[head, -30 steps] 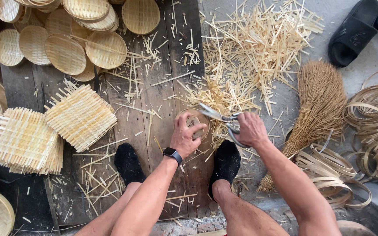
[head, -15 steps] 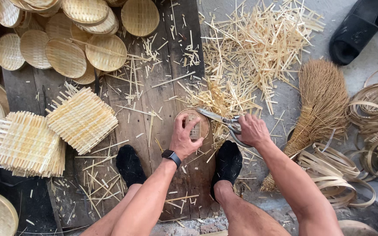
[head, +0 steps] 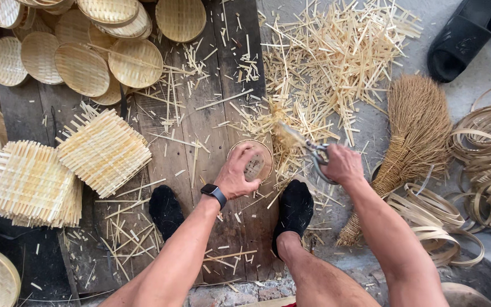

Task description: The person sits on the floor and uses shears to trim the excess bamboo strips from the edges of a woven mat placed over a circular wooden form. The person repeatedly picks up a mat, trims the perimeter, and places the finished piece into a stack.

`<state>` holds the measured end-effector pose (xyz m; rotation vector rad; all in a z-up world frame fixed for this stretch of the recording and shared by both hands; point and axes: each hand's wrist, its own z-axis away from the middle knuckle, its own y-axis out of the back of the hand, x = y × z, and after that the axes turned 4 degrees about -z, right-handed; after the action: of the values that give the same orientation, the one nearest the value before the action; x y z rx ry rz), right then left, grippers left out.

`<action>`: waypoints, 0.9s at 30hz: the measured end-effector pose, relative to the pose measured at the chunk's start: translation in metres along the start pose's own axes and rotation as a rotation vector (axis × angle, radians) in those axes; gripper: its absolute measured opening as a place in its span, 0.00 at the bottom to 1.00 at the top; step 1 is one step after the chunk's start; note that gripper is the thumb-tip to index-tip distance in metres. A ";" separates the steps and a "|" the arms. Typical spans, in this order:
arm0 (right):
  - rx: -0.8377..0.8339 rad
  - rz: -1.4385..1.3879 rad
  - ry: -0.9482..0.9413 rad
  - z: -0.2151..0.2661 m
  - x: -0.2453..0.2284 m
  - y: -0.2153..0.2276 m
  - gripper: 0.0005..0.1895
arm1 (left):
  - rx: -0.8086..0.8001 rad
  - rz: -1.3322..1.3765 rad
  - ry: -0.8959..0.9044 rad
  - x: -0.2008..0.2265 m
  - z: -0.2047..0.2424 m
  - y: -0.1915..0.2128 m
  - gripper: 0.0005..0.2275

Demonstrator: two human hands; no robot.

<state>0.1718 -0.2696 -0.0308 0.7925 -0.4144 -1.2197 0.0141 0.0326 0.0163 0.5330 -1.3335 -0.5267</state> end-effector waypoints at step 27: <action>-0.148 -1.073 0.089 0.014 -0.101 -0.011 0.11 | 0.322 0.604 0.628 -0.035 0.000 -0.063 0.11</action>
<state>0.1232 -0.1806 -0.0173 0.9631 0.2365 -2.1595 0.0056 0.0059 -0.0504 0.4708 -0.8992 0.3435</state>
